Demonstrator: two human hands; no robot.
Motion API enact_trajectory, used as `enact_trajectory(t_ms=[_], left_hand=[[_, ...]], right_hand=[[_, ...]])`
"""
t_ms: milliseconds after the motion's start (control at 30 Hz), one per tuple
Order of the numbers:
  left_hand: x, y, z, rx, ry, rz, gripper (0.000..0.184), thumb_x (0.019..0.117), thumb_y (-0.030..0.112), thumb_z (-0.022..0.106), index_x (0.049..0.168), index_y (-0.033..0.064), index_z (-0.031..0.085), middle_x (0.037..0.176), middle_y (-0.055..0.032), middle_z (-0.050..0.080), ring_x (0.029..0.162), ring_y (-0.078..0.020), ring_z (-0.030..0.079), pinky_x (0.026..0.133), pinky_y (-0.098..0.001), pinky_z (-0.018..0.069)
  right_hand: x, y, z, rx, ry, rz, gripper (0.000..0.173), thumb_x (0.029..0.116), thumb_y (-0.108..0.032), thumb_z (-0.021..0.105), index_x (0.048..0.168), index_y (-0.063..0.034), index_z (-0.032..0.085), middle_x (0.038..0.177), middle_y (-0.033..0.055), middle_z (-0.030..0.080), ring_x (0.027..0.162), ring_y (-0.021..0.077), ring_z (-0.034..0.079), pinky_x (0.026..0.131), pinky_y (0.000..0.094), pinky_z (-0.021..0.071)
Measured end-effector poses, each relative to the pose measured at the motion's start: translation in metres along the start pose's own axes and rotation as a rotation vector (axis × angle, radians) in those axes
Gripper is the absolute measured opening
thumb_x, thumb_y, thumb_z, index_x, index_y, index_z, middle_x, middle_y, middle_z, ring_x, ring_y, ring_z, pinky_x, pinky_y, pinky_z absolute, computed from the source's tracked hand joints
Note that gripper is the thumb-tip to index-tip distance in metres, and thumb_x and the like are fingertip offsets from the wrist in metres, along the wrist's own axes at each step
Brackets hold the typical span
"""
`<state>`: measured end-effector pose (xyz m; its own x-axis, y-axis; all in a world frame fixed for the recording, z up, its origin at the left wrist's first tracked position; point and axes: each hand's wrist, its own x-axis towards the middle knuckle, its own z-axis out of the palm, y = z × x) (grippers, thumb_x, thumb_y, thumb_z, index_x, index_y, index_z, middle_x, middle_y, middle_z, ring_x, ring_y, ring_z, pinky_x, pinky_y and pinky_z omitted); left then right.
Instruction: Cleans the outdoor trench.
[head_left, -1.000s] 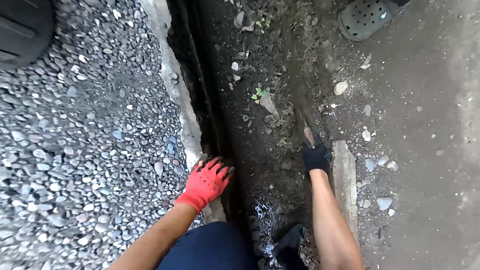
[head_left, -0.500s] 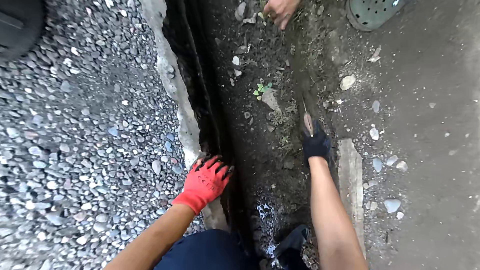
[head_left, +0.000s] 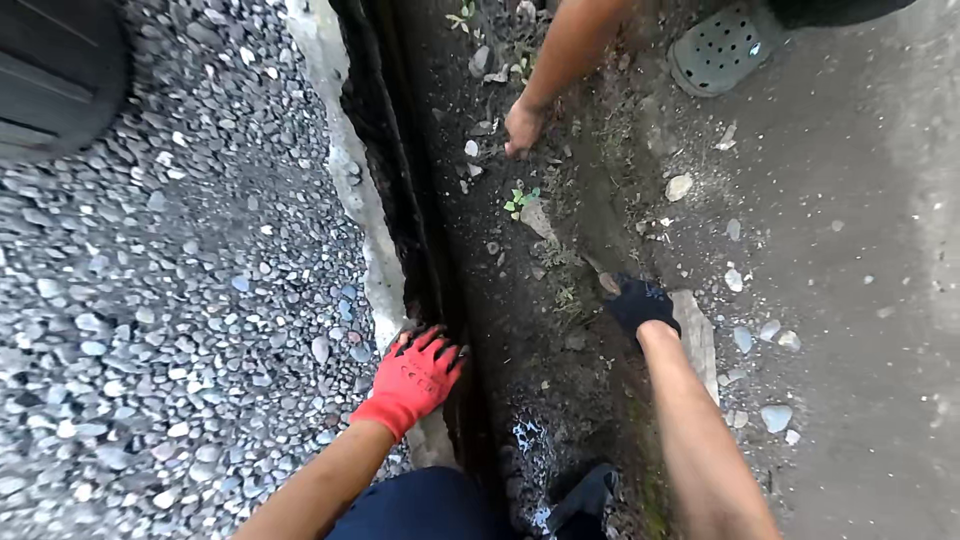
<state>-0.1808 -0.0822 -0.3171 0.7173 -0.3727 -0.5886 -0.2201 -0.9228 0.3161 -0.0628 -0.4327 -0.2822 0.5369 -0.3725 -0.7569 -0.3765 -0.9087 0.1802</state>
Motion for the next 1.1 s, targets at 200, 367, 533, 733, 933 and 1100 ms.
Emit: enact_trajectory(t_ms=[200,367,533,733,933,1100], left_hand=[[-0.001,0.000,0.003,0.004,0.040,0.013,0.044,0.1071,0.039,0.045,0.131,0.0106,0.069,0.140,-0.0174,0.065,0.142,-0.0435,0.048,0.114,-0.0686,0.0340],[0.000,0.000,0.002,0.013,0.039,0.001,0.043,0.1068,0.038,0.046,0.131,0.0116,0.069,0.140,-0.0159,0.064,0.142,-0.0416,0.049,0.113,-0.0677,0.0349],[0.001,0.000,-0.001,0.015,-0.016,-0.022,0.045,0.1075,0.040,0.044,0.133,0.0127,0.068,0.143,-0.0156,0.062,0.145,-0.0404,0.046,0.116,-0.0665,0.0320],[0.001,0.000,0.000,0.035,-0.018,-0.027,0.045,0.1077,0.040,0.045,0.133,0.0114,0.068,0.143,-0.0170,0.062,0.143,-0.0415,0.047,0.116,-0.0666,0.0321],[0.000,0.002,-0.003,0.049,-0.026,-0.023,0.045,0.1076,0.039,0.044,0.133,0.0114,0.068,0.145,-0.0160,0.061,0.146,-0.0402,0.045,0.116,-0.0663,0.0319],[0.002,0.004,-0.005,0.067,0.043,-0.018,0.043,0.1069,0.038,0.047,0.131,0.0099,0.069,0.142,-0.0164,0.063,0.144,-0.0411,0.047,0.118,-0.0678,0.0286]], right_hand=[[0.015,-0.014,0.008,0.073,0.150,-0.062,0.051,0.1024,-0.044,0.057,0.144,-0.0140,0.060,0.139,0.0203,0.063,0.130,0.0416,0.059,0.104,0.0670,0.0454],[0.012,-0.002,0.051,0.023,0.040,-0.067,0.052,0.0996,-0.037,0.061,0.147,-0.0169,0.056,0.136,0.0213,0.064,0.126,0.0427,0.061,0.100,0.0680,0.0472],[-0.030,0.034,0.058,-0.005,-0.061,0.010,0.055,0.1020,-0.045,0.056,0.150,-0.0189,0.054,0.143,0.0186,0.061,0.135,0.0378,0.055,0.110,0.0616,0.0430],[-0.034,0.038,0.088,0.176,-0.001,0.087,0.057,0.1024,-0.045,0.057,0.154,-0.0210,0.050,0.143,0.0175,0.061,0.134,0.0369,0.057,0.110,0.0607,0.0432],[-0.080,0.058,0.091,0.346,-0.015,0.121,0.060,0.1028,-0.045,0.058,0.156,-0.0193,0.047,0.146,0.0185,0.059,0.136,0.0386,0.055,0.114,0.0596,0.0401],[-0.216,0.141,0.065,0.686,0.428,-0.023,0.057,0.0923,-0.021,0.075,0.145,-0.0064,0.059,0.134,0.0213,0.067,0.119,0.0356,0.068,0.101,0.0574,0.0526]])
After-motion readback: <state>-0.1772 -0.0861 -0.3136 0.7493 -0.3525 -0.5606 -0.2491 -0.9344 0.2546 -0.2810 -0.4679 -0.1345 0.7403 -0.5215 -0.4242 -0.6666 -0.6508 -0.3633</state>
